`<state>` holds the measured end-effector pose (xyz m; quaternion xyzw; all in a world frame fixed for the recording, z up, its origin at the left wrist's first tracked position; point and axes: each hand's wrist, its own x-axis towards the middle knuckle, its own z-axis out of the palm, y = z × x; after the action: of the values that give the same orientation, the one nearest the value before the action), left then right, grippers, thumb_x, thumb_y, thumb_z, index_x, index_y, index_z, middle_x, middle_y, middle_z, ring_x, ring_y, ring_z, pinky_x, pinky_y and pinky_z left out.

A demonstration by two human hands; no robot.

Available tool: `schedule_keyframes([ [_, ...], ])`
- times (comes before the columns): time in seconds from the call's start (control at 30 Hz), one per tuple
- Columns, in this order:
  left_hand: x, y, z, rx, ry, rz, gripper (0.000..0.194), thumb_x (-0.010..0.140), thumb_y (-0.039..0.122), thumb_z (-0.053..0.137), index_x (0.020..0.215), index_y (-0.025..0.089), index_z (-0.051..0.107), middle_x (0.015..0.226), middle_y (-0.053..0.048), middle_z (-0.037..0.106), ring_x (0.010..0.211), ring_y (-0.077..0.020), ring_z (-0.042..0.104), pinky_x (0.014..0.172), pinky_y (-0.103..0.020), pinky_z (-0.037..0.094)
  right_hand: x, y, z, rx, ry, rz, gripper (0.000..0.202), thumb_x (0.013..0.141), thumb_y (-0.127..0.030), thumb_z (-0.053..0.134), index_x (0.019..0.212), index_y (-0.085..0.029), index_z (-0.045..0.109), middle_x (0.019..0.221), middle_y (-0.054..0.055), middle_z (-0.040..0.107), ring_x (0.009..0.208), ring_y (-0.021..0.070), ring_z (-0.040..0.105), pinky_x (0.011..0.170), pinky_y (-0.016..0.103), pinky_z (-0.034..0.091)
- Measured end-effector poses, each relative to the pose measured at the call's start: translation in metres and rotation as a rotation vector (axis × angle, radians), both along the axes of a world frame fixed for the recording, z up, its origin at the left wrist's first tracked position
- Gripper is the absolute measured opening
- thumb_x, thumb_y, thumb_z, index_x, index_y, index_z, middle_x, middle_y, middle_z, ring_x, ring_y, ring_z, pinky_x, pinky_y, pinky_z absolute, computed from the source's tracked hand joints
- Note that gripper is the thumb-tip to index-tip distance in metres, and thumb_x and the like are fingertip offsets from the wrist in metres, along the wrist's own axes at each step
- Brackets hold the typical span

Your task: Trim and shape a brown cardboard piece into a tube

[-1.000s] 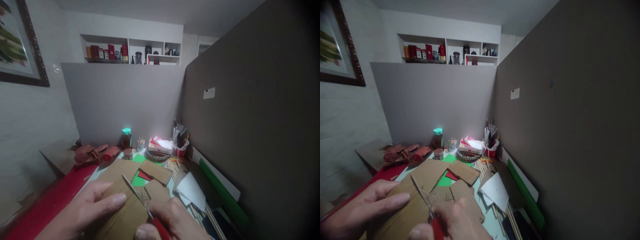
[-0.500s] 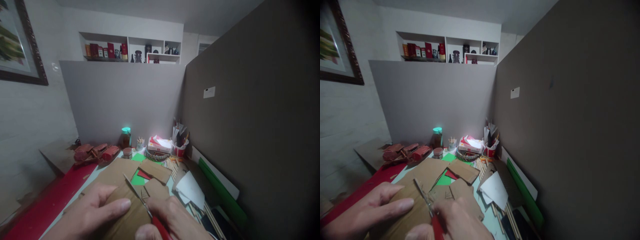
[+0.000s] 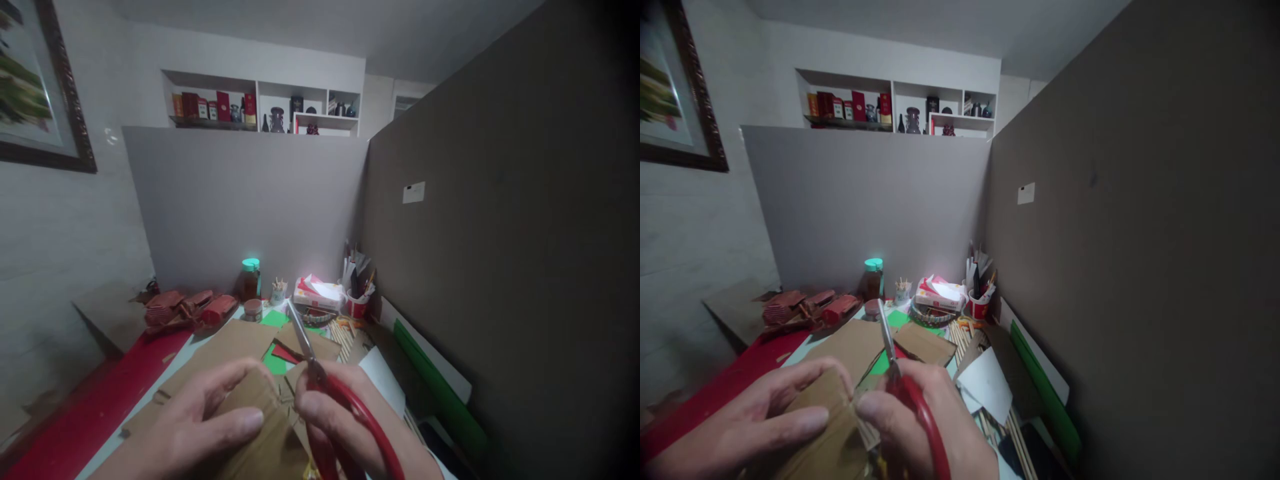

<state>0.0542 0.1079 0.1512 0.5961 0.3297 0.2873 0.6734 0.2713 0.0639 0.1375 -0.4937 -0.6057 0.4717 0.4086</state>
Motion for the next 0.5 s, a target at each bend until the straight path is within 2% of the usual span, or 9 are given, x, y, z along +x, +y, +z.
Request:
schedule_keyframes([
  [0.1, 0.0, -0.002, -0.006, -0.068, -0.013, 0.048, 0.023, 0.076, 0.048, 0.074, 0.081, 0.025, 0.073, 0.071, 0.002, 0.063, 0.071, -0.016, 0.056, 0.071, -0.026, 0.046, -0.004, 0.007, -0.001, -0.057, 0.149, 0.111, 0.057, 0.071, -0.062, 0.075, 0.11, -0.022, 0.063, 0.08, 0.001, 0.066, 0.069, 0.018, 0.065, 0.057, 0.023, 0.049],
  [0.23, -0.003, -0.003, -0.009, 0.041, 0.068, 0.15, 0.03, 0.079, 0.048, 0.072, 0.066, 0.021, 0.069, 0.065, 0.005, 0.057, 0.066, -0.012, 0.05, 0.065, -0.02, 0.043, -0.018, 0.011, -0.007, -0.047, 0.138, 0.138, 0.052, 0.063, -0.048, 0.083, 0.103, -0.022, 0.063, 0.073, -0.003, 0.062, 0.065, 0.0154, 0.062, 0.058, 0.022, 0.047],
  [0.33, -0.001, -0.006, -0.006, 0.043, 0.018, 0.134, 0.03, 0.078, 0.049, 0.072, 0.065, 0.022, 0.071, 0.064, 0.004, 0.063, 0.066, -0.0145, 0.056, 0.063, -0.023, 0.044, -0.027, 0.014, -0.014, -0.075, 0.122, 0.157, 0.048, 0.059, -0.04, 0.086, 0.097, -0.022, 0.063, 0.073, -0.003, 0.06, 0.063, 0.0125, 0.058, 0.056, 0.02, 0.043],
  [0.4, 0.003, -0.009, -0.005, 0.013, -0.013, 0.111, 0.032, 0.077, 0.052, 0.072, 0.067, 0.022, 0.072, 0.065, 0.003, 0.065, 0.065, -0.0154, 0.056, 0.061, -0.024, 0.044, -0.03, 0.016, -0.019, -0.113, 0.195, 0.185, 0.05, 0.055, -0.037, 0.088, 0.096, -0.021, 0.062, 0.076, -0.003, 0.06, 0.065, 0.0112, 0.056, 0.056, 0.019, 0.042],
  [0.43, 0.005, -0.01, -0.004, 0.001, -0.015, 0.126, 0.033, 0.075, 0.054, 0.073, 0.066, 0.022, 0.072, 0.065, 0.003, 0.064, 0.064, -0.0153, 0.054, 0.06, -0.025, 0.044, -0.031, 0.017, -0.021, -0.124, 0.236, 0.201, 0.052, 0.054, -0.035, 0.089, 0.096, -0.021, 0.061, 0.076, -0.003, 0.059, 0.065, 0.0108, 0.055, 0.057, 0.019, 0.041],
  [0.5, 0.006, -0.011, -0.005, 0.062, 0.05, 0.244, 0.037, 0.073, 0.06, 0.072, 0.064, 0.024, 0.07, 0.063, 0.004, 0.06, 0.063, -0.0155, 0.051, 0.058, -0.024, 0.043, -0.03, 0.019, -0.023, -0.075, 0.27, 0.214, 0.053, 0.053, -0.032, 0.088, 0.096, -0.019, 0.059, 0.073, -0.004, 0.057, 0.062, 0.0098, 0.052, 0.055, 0.018, 0.04],
])
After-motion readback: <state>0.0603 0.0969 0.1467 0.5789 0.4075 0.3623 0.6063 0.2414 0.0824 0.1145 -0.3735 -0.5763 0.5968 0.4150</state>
